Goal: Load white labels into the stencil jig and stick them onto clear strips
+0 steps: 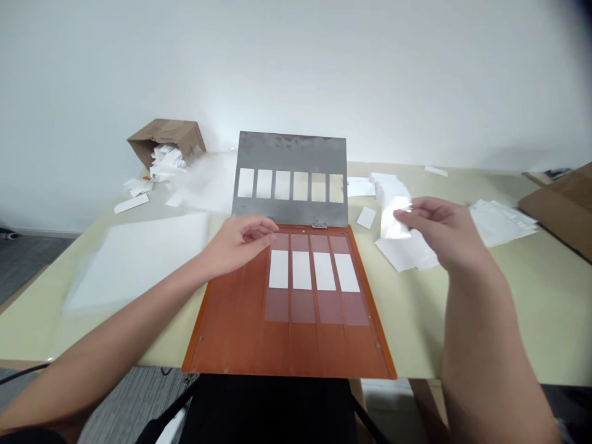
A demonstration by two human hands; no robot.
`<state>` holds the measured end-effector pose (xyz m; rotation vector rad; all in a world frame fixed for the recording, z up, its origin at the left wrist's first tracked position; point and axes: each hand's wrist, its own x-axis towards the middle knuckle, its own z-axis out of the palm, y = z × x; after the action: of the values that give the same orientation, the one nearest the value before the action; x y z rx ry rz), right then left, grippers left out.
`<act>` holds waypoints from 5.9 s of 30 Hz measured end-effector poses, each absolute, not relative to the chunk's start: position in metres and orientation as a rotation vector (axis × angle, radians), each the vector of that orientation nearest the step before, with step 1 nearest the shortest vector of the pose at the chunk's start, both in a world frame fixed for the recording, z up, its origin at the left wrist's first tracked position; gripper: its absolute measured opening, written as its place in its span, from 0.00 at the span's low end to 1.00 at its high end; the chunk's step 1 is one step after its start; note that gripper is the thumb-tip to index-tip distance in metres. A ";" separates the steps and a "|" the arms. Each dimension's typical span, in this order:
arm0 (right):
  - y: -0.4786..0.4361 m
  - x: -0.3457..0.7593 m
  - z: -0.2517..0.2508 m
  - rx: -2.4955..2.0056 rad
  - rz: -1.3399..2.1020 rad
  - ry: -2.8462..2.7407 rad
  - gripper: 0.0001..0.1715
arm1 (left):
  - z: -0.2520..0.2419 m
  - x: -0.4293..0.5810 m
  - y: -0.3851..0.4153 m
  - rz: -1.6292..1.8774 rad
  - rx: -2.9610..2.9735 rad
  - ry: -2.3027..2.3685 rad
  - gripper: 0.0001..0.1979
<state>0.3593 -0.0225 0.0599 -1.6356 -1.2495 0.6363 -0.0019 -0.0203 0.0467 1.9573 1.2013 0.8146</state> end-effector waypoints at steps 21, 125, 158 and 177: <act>-0.039 0.282 0.054 -1.347 0.333 -2.379 0.09 | 0.018 -0.019 -0.058 0.845 2.747 0.804 0.02; -0.044 0.216 0.008 -1.034 0.063 -2.484 0.10 | 0.003 0.006 -0.110 0.452 3.122 1.045 0.29; -0.046 0.212 0.003 -1.137 -0.041 -2.453 0.06 | 0.002 0.008 -0.109 0.490 3.067 1.082 0.27; -0.044 0.212 0.000 -1.208 0.100 -2.369 0.16 | 0.002 0.008 -0.108 0.526 3.056 1.097 0.26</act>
<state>0.2123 -0.0438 -0.0003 -1.2079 -2.3687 0.0996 0.0076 -0.1081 0.0020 3.0557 1.0973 0.5260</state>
